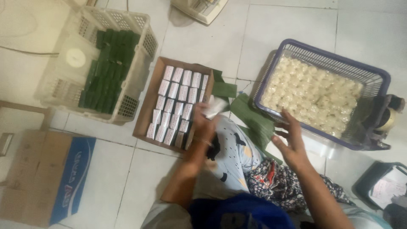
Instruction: The person sits on the floor wrapping round rice cakes in cut green leaves, folding each leaf around a cake and placing the wrapped pieces into a plastic basket. They also handle small paper labels and a tape dispenser, and at the end lift and reposition the basket of wrapped cakes.
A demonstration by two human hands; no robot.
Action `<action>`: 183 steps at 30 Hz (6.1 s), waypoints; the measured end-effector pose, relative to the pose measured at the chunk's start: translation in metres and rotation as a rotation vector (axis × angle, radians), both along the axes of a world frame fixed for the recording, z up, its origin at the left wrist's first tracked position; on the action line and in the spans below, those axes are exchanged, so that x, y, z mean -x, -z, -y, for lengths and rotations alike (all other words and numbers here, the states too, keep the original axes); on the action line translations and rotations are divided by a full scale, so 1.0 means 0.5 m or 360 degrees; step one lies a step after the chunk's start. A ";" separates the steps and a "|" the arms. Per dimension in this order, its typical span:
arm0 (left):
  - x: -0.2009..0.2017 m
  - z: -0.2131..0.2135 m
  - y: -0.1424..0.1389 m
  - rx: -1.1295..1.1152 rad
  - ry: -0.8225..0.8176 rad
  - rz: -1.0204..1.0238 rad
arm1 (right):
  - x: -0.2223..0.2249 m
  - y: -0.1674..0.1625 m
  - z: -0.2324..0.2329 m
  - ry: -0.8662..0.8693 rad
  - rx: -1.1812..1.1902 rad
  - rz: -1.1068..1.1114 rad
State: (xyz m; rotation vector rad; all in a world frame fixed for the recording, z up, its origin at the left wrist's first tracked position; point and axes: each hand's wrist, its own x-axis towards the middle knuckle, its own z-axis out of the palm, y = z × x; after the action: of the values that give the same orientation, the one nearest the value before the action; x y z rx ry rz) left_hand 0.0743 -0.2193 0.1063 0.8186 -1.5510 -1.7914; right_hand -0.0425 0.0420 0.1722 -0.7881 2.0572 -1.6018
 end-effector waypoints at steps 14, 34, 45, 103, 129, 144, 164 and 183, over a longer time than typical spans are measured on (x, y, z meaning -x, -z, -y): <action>-0.079 0.264 0.185 0.1013 -0.0143 0.1282 | 0.078 0.200 -0.267 0.0981 -0.0427 -0.0107; 0.214 -0.626 0.293 0.1996 0.1847 0.0520 | 0.051 0.368 -0.495 0.1252 -0.0641 -0.0303; 0.244 -0.601 0.290 0.1179 0.1620 0.1264 | 0.075 0.382 -0.490 0.1312 -0.0456 -0.0192; 0.751 -0.547 0.226 0.2047 0.1820 0.0748 | 0.101 0.429 -0.459 0.0311 -0.0166 0.1026; 0.278 -0.520 0.050 -0.1289 0.1054 -0.0058 | 0.046 0.068 -0.294 0.0876 -0.0024 -0.0389; 0.190 -0.481 -0.184 -0.0960 0.1000 -0.0498 | -0.036 -0.023 -0.204 0.0947 0.0122 -0.0988; 0.189 -0.477 -0.125 -0.0602 0.0482 -0.0242 | -0.009 -0.051 -0.201 0.1031 -0.0007 -0.0283; 0.226 -0.535 -0.054 -0.0736 0.1080 -0.0330 | -0.007 0.003 -0.237 0.0862 0.0277 0.0185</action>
State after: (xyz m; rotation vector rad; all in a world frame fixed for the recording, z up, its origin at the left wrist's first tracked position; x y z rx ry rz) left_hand -0.0389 0.0481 0.1334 0.2767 -1.3830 -2.6939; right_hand -0.0390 0.1605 0.1708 -0.1780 2.1821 -2.0735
